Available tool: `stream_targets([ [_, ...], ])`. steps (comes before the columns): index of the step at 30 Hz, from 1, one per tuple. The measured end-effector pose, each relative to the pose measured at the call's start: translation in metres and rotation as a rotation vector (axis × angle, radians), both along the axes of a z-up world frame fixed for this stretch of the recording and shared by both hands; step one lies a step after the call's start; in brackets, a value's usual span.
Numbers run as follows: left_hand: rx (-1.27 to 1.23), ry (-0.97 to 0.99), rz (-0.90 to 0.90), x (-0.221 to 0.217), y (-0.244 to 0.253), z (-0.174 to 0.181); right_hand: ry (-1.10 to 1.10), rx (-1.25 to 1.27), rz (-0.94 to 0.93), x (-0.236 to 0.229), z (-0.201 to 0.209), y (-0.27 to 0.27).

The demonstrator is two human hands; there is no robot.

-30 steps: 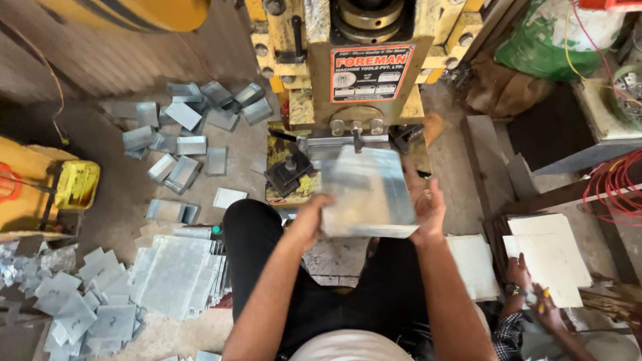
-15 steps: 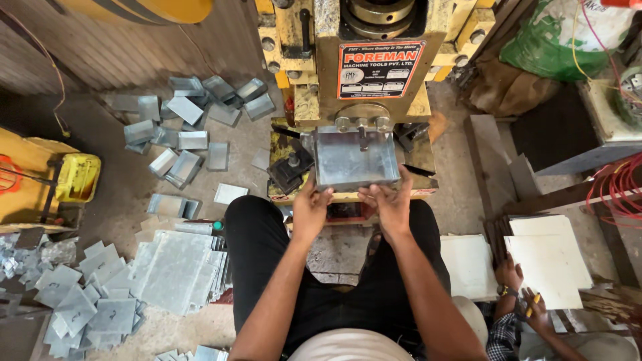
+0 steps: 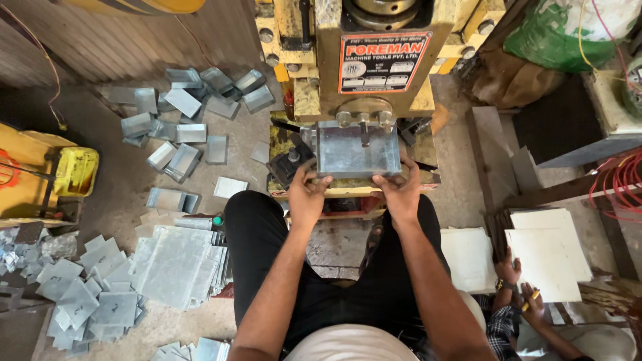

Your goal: The person sits on the floor in a workshop and repeatedly places rectangular metal sheets into a hydraulic press machine. They align the sheets under the press, operate the machine to bend the metal, and then remove the finished pieces to place them in a growing pile on the floor.

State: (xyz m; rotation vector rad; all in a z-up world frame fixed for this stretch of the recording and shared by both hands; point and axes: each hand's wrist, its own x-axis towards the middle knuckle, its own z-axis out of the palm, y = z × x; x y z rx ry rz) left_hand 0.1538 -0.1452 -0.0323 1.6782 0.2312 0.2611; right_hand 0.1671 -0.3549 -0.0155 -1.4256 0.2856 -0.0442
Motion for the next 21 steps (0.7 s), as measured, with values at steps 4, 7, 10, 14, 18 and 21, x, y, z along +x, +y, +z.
stream_targets([
  [4,-0.047,-0.126,0.053,0.004,0.0,-0.023,-0.034,0.046,-0.006,0.002,0.002,0.001],
  [7,-0.063,-0.18,0.029,0.002,0.002,-0.021,-0.076,0.045,0.003,0.0,0.005,0.003],
  [10,0.012,-0.079,-0.061,0.001,0.006,0.019,-0.119,0.045,0.028,0.004,0.009,0.006],
  [14,0.029,0.004,-0.233,0.008,0.007,0.052,-0.132,0.15,0.116,0.019,0.015,0.007],
  [18,-0.062,-0.185,-0.356,0.006,0.022,0.024,-0.237,0.225,0.219,0.008,0.024,-0.007],
  [21,-0.26,-0.189,-0.383,-0.016,0.026,-0.016,-0.104,0.276,0.313,-0.01,0.026,-0.02],
])
